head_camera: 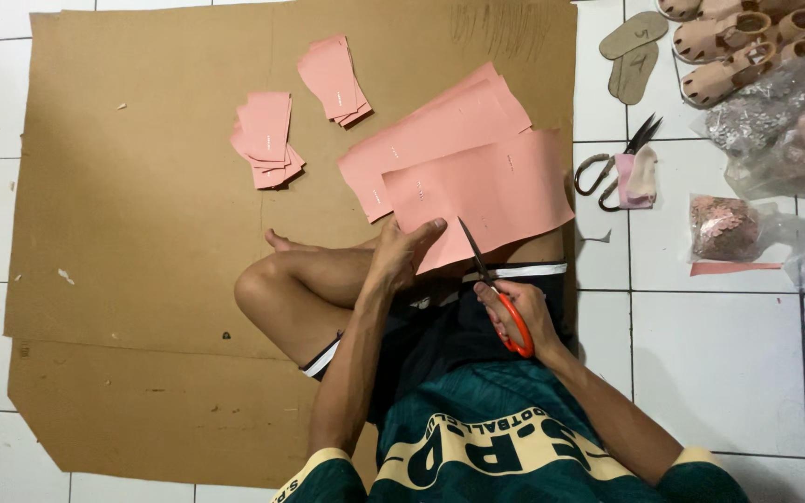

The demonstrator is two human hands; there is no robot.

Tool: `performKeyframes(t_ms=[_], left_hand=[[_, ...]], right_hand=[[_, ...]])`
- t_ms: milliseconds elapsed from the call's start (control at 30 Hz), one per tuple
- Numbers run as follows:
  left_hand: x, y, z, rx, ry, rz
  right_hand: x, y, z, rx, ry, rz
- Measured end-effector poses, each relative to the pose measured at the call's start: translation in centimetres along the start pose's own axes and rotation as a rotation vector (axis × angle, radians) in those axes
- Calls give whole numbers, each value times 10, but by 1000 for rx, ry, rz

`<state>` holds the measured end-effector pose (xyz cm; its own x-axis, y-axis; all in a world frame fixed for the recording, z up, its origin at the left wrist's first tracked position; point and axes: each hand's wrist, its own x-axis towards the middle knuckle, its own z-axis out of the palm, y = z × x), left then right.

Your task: The person sits cross-legged on the floor and uses red-handled scissors to cut pink sheets into smaller rectangular pieces. They repeatedly pick up sheets, cut them, and place the cut pieces into a pile on a large cardboard sheet.

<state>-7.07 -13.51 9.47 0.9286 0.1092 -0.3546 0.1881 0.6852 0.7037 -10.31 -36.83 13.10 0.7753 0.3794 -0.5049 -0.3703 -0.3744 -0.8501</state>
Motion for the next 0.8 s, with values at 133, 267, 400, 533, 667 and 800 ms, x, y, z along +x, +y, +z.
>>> performKeyframes(t_ms=[133,267,400,533,667,800], left_hand=[[-5,0,2,277,75,32],[-16,4,5,125,-1,35],[-22,13,8,140,36,-3],[-16,21,9,49,39,-5],[-7,19,8,17,123,54],[-9,11,5,191,129,138]], right_hand=[[6,-9,2,-13,9,-62],[17,-21,6,-26,-8,-134],[21,-22,9,-2,-18,-96],[17,-16,13,58,-35,-48],[22,-13,14,133,-65,-95],[38,-17,17,23,-13,-134]])
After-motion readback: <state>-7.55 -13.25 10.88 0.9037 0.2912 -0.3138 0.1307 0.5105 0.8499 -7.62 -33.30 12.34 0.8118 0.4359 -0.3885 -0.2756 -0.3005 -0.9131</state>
